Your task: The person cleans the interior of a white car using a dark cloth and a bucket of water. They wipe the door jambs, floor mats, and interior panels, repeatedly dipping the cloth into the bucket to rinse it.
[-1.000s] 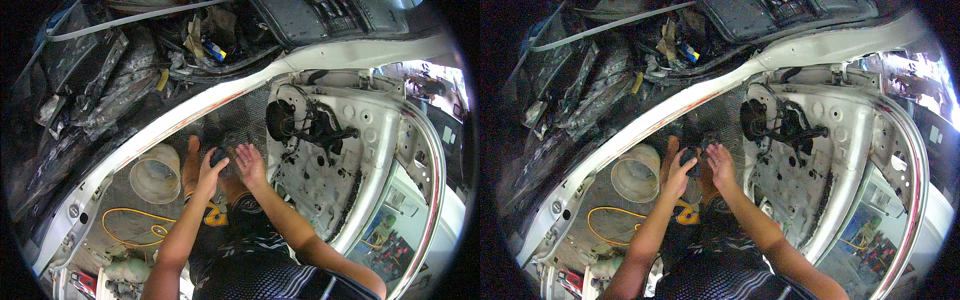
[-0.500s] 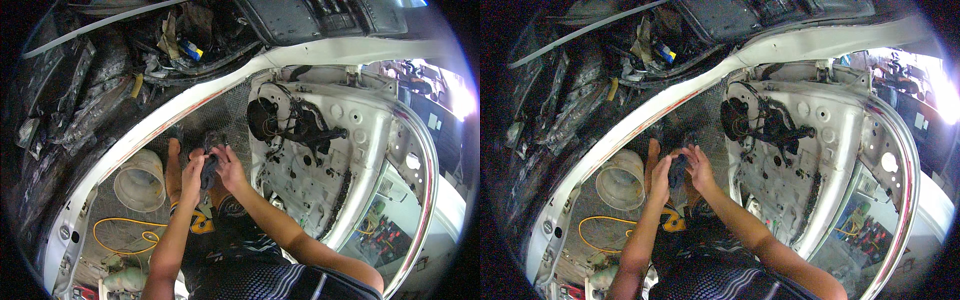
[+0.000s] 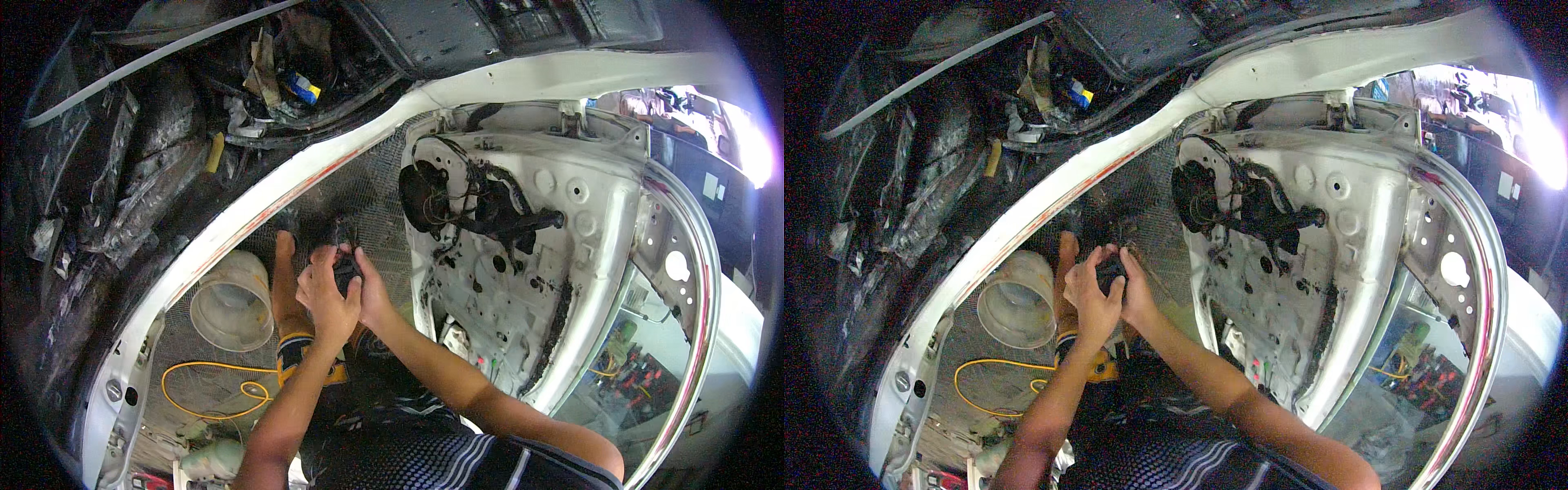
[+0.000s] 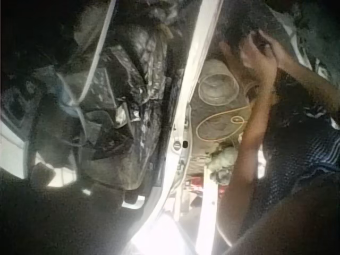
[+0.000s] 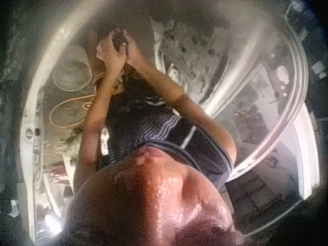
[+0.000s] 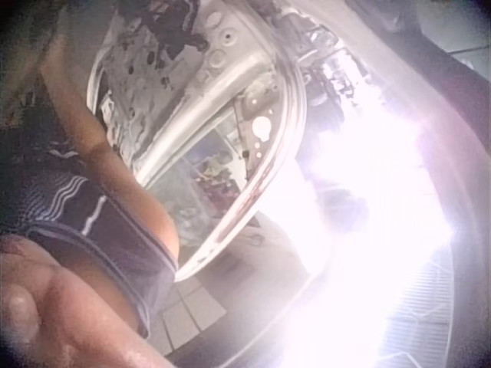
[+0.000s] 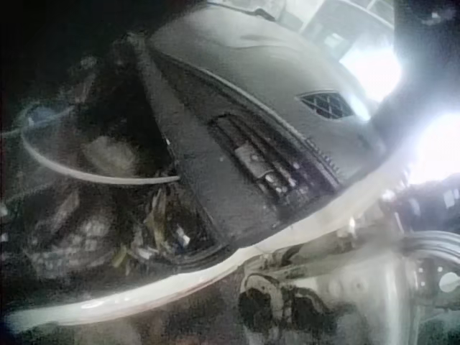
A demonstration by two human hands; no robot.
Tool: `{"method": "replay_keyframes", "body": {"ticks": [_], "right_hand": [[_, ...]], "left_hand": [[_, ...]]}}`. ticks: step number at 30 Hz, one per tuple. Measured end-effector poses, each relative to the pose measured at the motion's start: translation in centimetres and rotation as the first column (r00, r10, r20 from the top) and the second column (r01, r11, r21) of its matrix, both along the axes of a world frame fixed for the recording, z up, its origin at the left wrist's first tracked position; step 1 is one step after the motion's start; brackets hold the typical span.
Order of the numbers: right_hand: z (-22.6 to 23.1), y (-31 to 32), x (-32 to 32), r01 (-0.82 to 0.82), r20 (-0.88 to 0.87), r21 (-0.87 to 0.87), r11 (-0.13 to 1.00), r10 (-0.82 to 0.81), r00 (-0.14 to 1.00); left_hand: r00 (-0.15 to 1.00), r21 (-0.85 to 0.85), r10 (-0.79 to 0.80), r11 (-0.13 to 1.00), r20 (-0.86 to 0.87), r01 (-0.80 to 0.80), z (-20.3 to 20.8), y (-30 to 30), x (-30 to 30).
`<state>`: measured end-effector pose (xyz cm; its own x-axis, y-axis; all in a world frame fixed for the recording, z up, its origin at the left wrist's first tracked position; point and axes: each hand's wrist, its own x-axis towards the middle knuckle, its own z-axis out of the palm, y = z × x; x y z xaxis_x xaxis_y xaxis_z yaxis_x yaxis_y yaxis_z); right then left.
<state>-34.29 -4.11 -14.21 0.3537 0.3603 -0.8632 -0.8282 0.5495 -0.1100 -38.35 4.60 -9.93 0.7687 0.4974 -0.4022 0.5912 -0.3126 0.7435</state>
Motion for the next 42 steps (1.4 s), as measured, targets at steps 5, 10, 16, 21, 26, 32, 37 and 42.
{"method": "replay_keyframes", "body": {"ticks": [5, 10, 16, 21, 26, 32, 37, 42], "right_hand": [[1.4, -1.4, 1.3, -0.094, -0.002, 0.136, 0.986, 0.096, 0.995], [3.5, -1.7, 2.5, -0.27, -0.065, 0.012, 0.963, 0.27, 0.961], [3.2, -3.0, 3.5, -0.295, -0.023, 0.114, 0.949, 0.3, 0.954], [1.8, -4.9, 3.9, -0.206, -0.11, 0.145, 0.968, 0.222, 0.969], [-1.8, -7.1, 2.9, -0.206, -0.186, 0.097, 0.974, 0.221, 0.958], [-5.4, -7.4, 2.1, -0.134, -0.294, 0.072, 0.988, 0.149, 0.944], [-6.3, -6.9, 1.7, -0.219, -0.248, 0.179, 0.959, 0.26, 0.933], [-5.4, -4.9, 1.7, -0.394, -0.106, 0.224, 0.891, 0.424, 0.899]], "left_hand": [[0.991, -0.024, 0.126, 0.992, -0.037, -0.127, -0.4, 0.1, 1.0], [0.985, -0.449, 0.162, 0.886, 0.067, -0.115, -1.8, 1.8, 2.6], [0.84, -0.712, 0.54, 0.569, -0.053, -0.411, 0.3, 3.6, 6.8], [0.836, -0.675, 0.545, 0.641, 0.065, -0.365, -1.9, 5.4, 9.3], [0.871, -0.666, 0.489, 0.664, 0.046, -0.338, -6.0, 3.4, 8.6], [0.883, -0.691, 0.468, 0.628, -0.032, -0.358, -10.2, 0.6, 6.3], [0.854, -0.741, 0.508, 0.531, -0.111, -0.412, -10.9, 1.7, 4.9], [0.912, -0.443, 0.411, 0.82, 0.016, -0.361, -12.1, 3.9, 3.4]]}}
